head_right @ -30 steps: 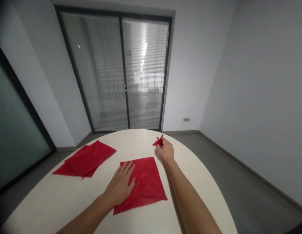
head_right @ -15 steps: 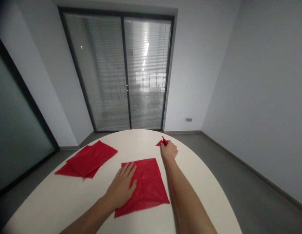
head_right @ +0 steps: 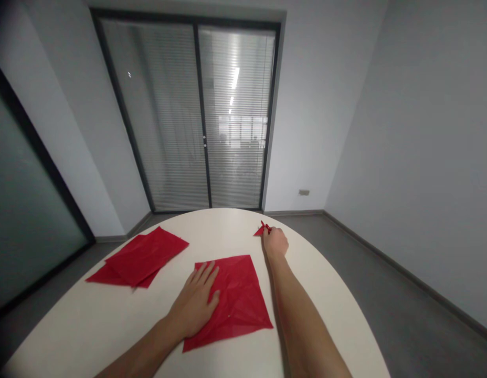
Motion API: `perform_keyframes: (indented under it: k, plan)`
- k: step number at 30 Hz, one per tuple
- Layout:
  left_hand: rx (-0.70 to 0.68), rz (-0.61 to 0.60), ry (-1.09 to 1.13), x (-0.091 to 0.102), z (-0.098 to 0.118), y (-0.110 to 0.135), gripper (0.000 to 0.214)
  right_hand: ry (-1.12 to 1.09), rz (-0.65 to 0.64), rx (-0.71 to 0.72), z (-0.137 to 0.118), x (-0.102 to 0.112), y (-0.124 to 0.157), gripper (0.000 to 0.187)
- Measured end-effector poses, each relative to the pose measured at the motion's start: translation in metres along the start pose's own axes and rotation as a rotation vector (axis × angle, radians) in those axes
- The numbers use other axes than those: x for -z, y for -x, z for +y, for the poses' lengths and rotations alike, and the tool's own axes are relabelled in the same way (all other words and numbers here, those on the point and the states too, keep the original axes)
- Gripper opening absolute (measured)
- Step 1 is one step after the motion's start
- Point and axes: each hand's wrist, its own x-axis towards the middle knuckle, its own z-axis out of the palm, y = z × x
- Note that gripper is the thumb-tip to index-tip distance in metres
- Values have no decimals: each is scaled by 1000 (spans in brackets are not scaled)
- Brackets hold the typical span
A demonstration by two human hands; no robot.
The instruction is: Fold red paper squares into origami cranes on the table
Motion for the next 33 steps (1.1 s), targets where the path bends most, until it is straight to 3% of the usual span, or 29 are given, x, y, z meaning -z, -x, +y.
perform_keyframes:
  k: [8,16,33]
  plan:
    - [-4,0,6,-2,-2,0,65,53,6,76,7,9,-3,44]
    - [-4,5,10,-3,-3,-1,64,38,25,52,14,8,0,37]
    - [-5,5,-4,-2,-2,-1,64,13,130,96,7,4,5,43]
